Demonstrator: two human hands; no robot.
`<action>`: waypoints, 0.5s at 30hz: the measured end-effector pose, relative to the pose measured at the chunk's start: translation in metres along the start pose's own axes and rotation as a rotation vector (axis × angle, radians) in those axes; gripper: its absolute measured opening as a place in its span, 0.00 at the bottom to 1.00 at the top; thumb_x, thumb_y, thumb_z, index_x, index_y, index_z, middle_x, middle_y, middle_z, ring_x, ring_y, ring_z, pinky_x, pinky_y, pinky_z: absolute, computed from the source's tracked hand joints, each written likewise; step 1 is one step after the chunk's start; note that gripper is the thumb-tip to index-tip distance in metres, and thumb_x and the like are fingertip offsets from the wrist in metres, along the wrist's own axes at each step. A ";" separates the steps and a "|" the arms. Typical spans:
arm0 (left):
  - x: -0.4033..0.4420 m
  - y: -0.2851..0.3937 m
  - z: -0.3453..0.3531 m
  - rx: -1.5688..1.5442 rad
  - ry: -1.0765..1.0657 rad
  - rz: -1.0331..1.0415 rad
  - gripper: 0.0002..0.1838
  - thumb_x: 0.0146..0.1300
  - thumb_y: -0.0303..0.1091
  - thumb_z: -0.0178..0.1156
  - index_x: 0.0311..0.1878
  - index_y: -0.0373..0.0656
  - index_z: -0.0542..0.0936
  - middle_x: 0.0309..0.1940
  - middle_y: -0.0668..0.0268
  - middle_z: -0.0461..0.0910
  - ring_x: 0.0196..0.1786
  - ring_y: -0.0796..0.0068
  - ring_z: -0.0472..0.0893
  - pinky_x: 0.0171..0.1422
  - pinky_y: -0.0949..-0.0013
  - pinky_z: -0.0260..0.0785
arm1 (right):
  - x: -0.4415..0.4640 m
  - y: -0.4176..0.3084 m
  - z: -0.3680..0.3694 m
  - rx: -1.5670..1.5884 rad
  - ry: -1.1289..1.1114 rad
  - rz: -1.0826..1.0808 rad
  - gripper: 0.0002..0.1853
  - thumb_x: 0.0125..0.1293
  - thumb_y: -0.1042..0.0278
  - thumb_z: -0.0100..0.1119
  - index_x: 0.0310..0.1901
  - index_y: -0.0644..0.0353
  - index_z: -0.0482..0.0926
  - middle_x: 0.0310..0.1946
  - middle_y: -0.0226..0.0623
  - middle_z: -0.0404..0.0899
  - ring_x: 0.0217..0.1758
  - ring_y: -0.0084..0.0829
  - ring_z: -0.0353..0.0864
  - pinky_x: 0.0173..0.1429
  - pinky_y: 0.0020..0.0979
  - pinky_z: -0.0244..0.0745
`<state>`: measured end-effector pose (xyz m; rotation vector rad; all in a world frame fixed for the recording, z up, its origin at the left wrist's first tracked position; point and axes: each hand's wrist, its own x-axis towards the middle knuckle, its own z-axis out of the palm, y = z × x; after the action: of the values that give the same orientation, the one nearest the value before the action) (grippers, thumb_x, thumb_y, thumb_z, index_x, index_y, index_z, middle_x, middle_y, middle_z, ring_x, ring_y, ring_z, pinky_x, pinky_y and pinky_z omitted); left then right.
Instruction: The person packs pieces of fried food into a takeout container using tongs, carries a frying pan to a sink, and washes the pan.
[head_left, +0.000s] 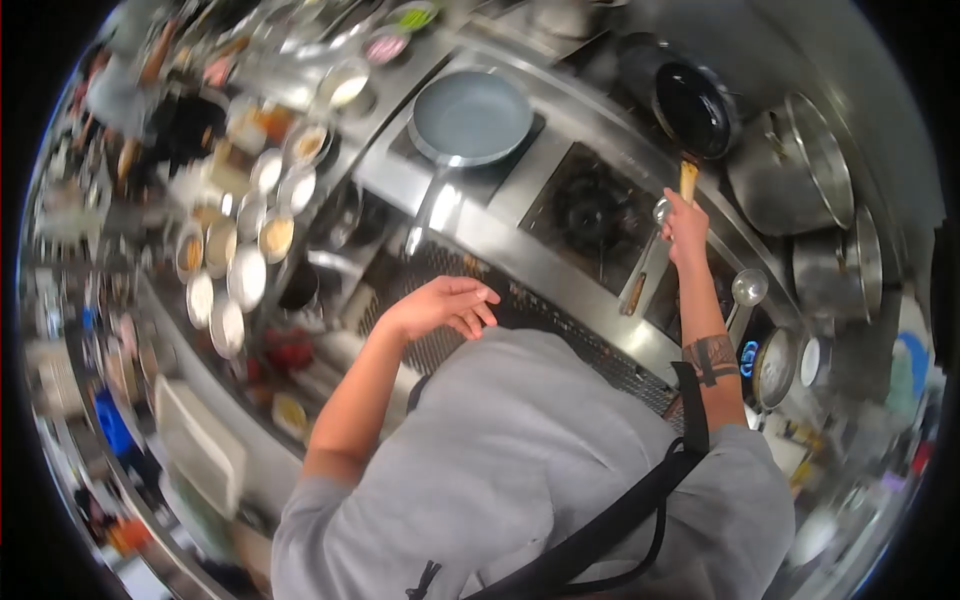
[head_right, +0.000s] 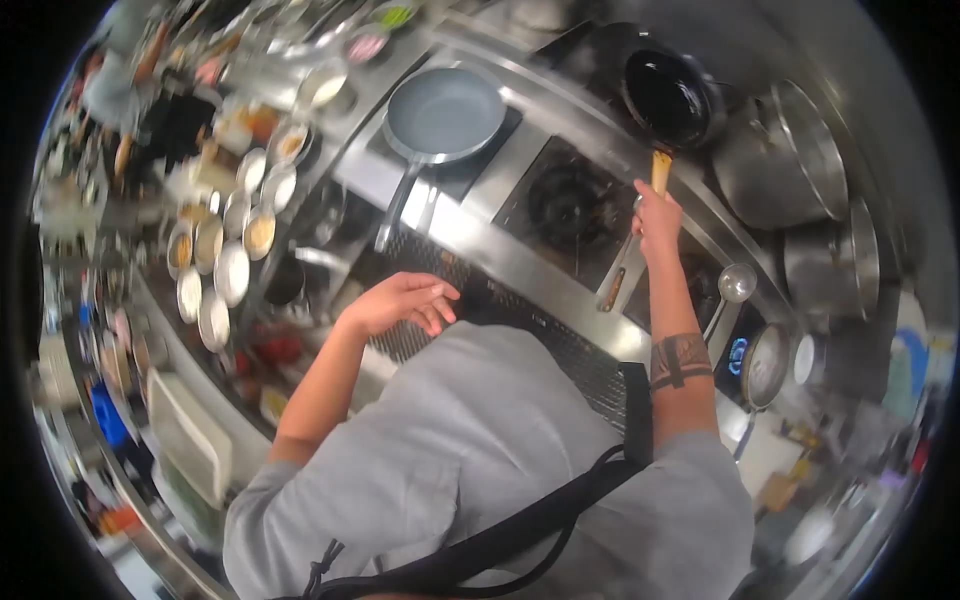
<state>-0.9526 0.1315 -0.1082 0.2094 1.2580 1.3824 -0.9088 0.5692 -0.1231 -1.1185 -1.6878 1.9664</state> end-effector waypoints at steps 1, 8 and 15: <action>-0.008 -0.031 0.003 0.004 0.048 -0.019 0.21 0.75 0.45 0.53 0.55 0.34 0.78 0.38 0.60 0.84 0.34 0.73 0.84 0.43 0.71 0.78 | -0.017 0.013 0.002 -0.019 -0.020 0.026 0.11 0.63 0.66 0.65 0.33 0.54 0.70 0.13 0.22 0.58 0.11 0.20 0.58 0.17 0.28 0.57; -0.050 -0.264 0.054 -0.066 0.549 -0.135 0.19 0.73 0.43 0.54 0.47 0.32 0.78 0.33 0.61 0.83 0.31 0.75 0.82 0.40 0.72 0.77 | -0.108 0.154 0.025 -0.054 -0.083 0.184 0.10 0.59 0.70 0.67 0.30 0.60 0.73 0.14 0.29 0.65 0.10 0.26 0.65 0.16 0.29 0.61; -0.139 -0.394 0.146 -0.198 0.805 -0.279 0.17 0.71 0.41 0.57 0.43 0.33 0.80 0.32 0.61 0.84 0.30 0.75 0.83 0.36 0.71 0.77 | -0.086 0.231 0.057 -0.255 0.162 0.179 0.12 0.57 0.66 0.67 0.31 0.65 0.75 0.17 0.38 0.73 0.13 0.33 0.73 0.18 0.32 0.68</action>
<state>-0.5662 -0.0106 -0.2711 -0.7034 1.6967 1.3717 -0.8385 0.4134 -0.3100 -1.5236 -1.8428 1.7365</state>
